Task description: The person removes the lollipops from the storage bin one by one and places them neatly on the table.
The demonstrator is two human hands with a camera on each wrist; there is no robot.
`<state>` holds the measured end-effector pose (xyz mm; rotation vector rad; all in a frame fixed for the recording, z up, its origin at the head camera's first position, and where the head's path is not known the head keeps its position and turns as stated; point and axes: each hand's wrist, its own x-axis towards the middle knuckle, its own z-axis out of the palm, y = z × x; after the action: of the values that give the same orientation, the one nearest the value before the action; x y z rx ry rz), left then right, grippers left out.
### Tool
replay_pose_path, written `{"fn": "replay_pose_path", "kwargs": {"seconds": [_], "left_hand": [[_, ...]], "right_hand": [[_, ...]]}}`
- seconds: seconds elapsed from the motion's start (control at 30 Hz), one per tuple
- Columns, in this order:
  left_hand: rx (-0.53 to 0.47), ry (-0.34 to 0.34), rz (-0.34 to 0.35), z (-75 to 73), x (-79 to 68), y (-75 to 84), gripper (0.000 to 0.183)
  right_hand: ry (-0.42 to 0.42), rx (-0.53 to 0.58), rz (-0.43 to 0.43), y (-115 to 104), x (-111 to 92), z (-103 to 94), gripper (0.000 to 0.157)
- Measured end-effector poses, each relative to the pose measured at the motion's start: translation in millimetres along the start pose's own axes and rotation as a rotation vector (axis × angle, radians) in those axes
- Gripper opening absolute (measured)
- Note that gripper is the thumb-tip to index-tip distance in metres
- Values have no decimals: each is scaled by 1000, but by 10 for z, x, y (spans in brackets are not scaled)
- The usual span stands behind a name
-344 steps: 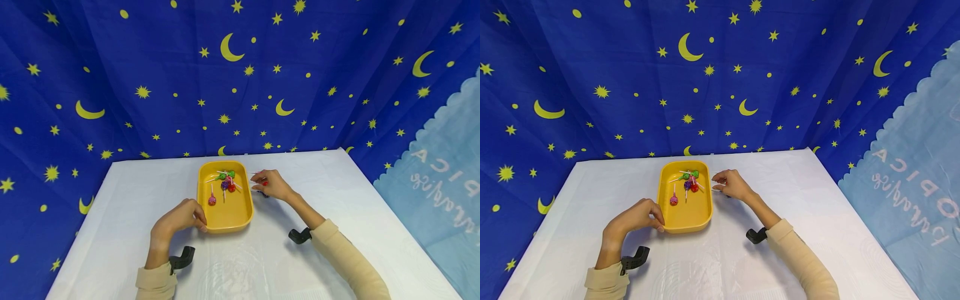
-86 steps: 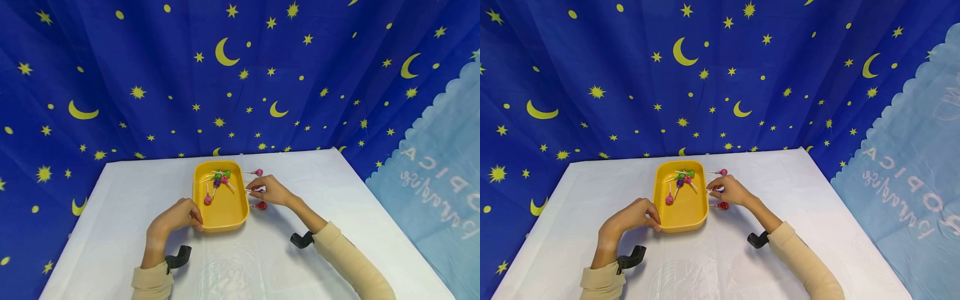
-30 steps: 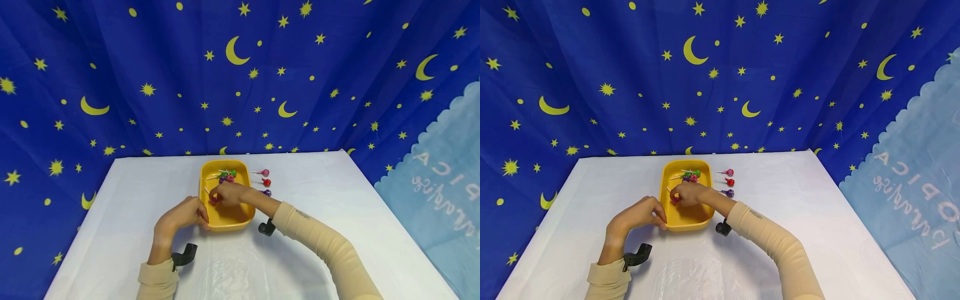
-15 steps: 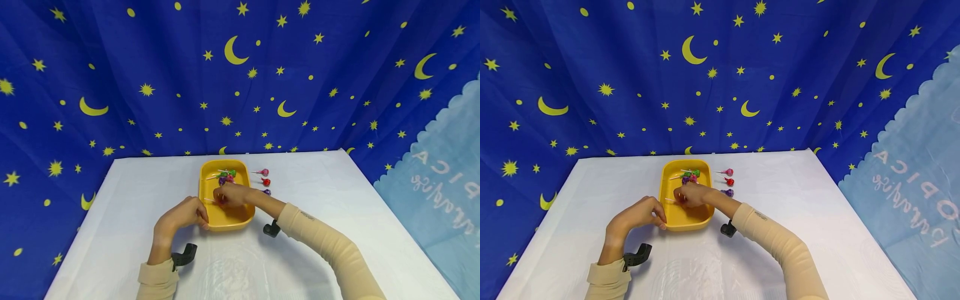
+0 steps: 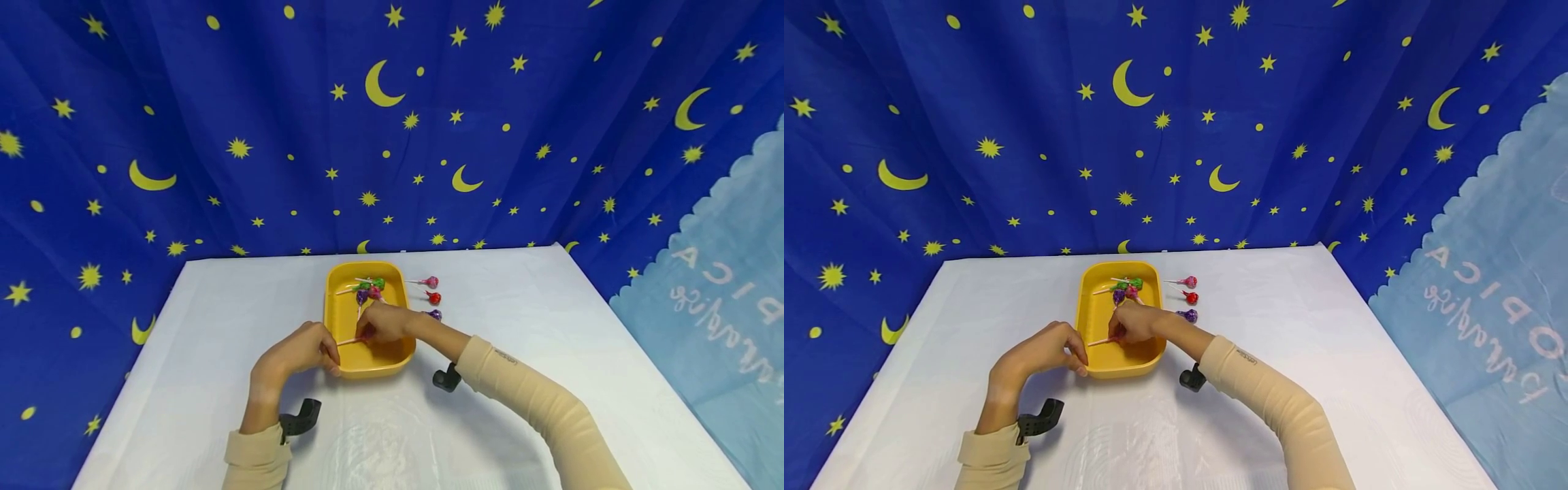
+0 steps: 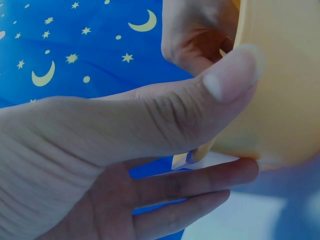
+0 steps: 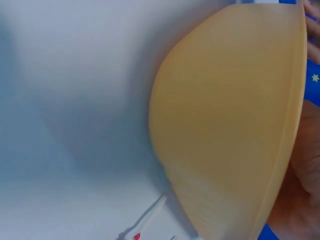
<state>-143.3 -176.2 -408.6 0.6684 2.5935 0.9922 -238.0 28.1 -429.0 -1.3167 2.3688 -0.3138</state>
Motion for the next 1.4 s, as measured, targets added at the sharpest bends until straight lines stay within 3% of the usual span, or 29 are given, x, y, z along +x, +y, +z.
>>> {"fn": "replay_pose_path", "kwargs": {"seconds": [0.2,0.53,1.1,1.4], "left_hand": [[0,6,33,-1,-5,10,10],[15,3,-35,3,12,16,11],[8,5,-12,-6,-11,27,9],[22,7,-26,-1,1,7,10]], "right_hand": [[42,-9,14,-7,-31,10,16],[102,39,-18,66,-96,55,15],[220,141,-73,82,-307,39,19],[273,209,-26,117,-480,-59,28]]}}
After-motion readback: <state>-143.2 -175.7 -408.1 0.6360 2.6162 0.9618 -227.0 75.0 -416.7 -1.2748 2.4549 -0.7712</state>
